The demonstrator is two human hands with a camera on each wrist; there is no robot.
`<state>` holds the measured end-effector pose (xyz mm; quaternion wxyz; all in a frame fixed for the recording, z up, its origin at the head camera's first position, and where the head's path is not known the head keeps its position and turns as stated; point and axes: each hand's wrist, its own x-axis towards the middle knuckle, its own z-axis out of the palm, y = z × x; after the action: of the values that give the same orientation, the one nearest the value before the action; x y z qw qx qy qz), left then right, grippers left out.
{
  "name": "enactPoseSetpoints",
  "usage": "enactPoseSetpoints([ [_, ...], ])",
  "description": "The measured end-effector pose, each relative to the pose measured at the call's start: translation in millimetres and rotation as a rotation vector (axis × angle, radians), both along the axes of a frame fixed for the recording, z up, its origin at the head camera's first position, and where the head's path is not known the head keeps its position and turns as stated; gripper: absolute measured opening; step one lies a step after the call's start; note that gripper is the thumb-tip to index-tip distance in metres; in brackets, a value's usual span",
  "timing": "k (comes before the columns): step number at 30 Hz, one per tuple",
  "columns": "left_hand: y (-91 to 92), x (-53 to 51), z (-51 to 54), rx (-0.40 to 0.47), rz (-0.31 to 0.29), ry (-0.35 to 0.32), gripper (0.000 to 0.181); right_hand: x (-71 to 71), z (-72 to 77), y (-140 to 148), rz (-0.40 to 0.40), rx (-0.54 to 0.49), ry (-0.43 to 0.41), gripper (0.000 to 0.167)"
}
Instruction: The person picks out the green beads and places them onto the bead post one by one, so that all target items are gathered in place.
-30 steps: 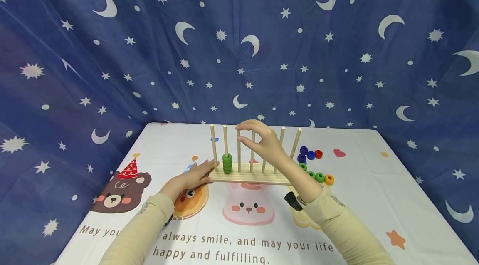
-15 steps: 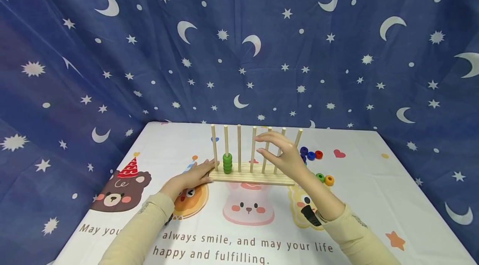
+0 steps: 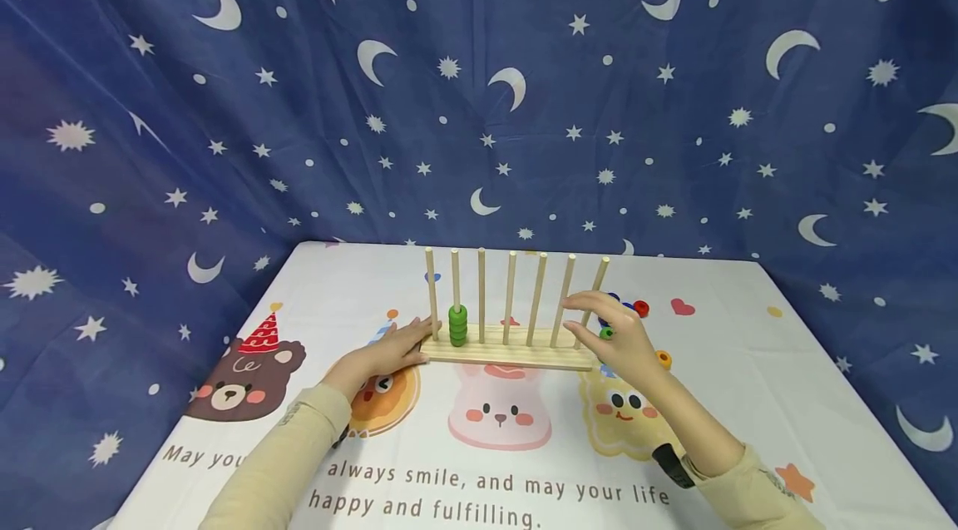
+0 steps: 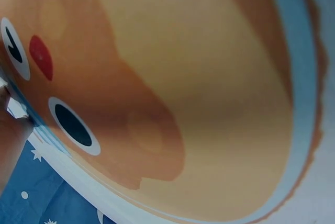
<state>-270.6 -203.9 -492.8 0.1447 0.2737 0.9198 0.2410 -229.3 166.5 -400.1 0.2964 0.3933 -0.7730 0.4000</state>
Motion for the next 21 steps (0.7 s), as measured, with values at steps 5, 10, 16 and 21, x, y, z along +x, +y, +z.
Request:
enactPoseSetpoints([
  [5,1.2,0.2,1.3,0.0,0.003,-0.012,0.063,-0.1,-6.6,17.6,-0.032,0.024,-0.02,0.041],
  [10,1.9,0.0,2.6,0.004,-0.001,-0.011,0.063,0.8,-12.3,32.0,-0.094,0.064,-0.023,0.039],
  [16,2.5,-0.1,4.2,0.009,-0.003,-0.019,0.063,0.2,-21.6,46.5,-0.161,0.073,-0.058,0.038],
  [21,1.8,-0.5,2.0,0.002,0.001,-0.011,0.063,0.2,-27.4,55.8,-0.194,0.098,-0.097,0.037],
])
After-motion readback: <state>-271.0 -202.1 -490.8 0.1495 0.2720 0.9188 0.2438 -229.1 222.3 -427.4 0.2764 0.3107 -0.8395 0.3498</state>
